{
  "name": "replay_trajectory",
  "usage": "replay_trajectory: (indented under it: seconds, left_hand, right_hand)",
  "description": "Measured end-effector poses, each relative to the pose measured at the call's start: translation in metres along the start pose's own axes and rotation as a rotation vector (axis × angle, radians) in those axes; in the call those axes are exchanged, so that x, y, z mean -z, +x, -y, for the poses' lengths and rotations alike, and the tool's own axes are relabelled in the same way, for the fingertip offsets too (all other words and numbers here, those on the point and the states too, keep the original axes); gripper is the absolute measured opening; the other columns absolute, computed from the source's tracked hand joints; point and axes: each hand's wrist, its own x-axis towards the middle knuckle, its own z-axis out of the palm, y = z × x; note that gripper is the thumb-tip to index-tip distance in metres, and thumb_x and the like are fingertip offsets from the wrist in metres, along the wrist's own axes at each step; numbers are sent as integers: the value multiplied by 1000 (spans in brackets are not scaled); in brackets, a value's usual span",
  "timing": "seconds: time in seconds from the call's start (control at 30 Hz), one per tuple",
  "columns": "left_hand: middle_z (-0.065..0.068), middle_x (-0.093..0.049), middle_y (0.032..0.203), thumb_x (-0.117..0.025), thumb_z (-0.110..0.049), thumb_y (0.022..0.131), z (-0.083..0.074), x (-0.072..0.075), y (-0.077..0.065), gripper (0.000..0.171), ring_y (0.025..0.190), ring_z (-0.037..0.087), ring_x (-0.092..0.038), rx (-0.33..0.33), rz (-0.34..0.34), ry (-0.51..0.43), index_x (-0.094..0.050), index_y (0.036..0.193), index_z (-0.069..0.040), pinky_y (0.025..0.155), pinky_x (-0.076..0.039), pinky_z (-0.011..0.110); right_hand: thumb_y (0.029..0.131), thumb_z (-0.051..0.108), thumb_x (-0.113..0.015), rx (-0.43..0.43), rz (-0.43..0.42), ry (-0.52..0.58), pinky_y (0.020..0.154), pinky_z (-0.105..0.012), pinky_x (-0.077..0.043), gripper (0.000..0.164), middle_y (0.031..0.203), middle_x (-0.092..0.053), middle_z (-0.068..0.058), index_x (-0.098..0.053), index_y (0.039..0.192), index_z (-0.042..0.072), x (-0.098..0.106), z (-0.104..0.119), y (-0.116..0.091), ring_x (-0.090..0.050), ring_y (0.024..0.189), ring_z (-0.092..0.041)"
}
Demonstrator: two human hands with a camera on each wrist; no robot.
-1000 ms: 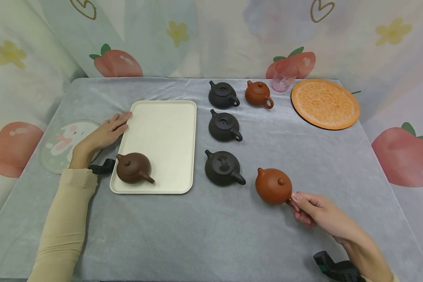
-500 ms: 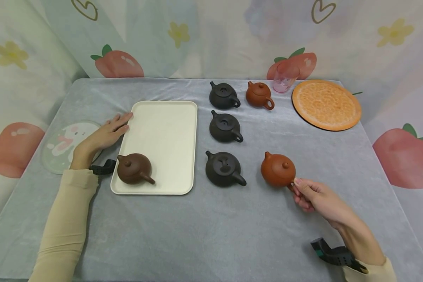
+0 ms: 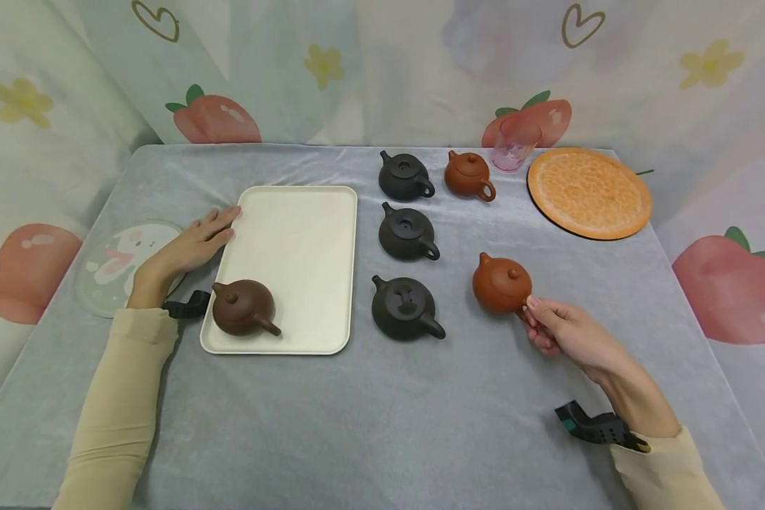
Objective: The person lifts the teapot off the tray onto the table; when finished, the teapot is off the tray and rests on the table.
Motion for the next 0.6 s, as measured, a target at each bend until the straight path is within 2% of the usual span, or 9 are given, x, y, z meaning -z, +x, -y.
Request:
replay_trajectory:
  seconds: [0.07, 0.27, 0.6]
  left_hand:
    - [12, -3, 164, -30, -49, 105, 0, 0, 0, 62, 150, 34, 13, 1, 3, 2, -7, 159, -27, 119, 9, 56]
    - [12, -4, 164, -29, -49, 105, 0, 0, -2, 62, 150, 34, 13, 3, 6, -1, -7, 159, -27, 119, 9, 55]
    - [11, -3, 165, -29, -50, 105, 3, 0, 1, 62, 150, 32, 13, -11, 4, 3, -7, 158, -28, 120, 9, 52]
  right_hand:
    - [106, 41, -35, -18, -11, -6, 55, -42, -26, 48, 79, -50, -1, -49, 92, -3, 1, 2, 5, -42, 60, -12]
    - [105, 46, -35, -61, -30, -25, 55, -31, -40, 49, 80, -49, 0, -50, 92, 1, 6, 9, 19, -44, 63, -11]
    - [102, 52, -37, -88, -55, -25, 58, -27, -42, 51, 82, -48, 0, -48, 94, 3, 6, 24, 44, -45, 66, -8]
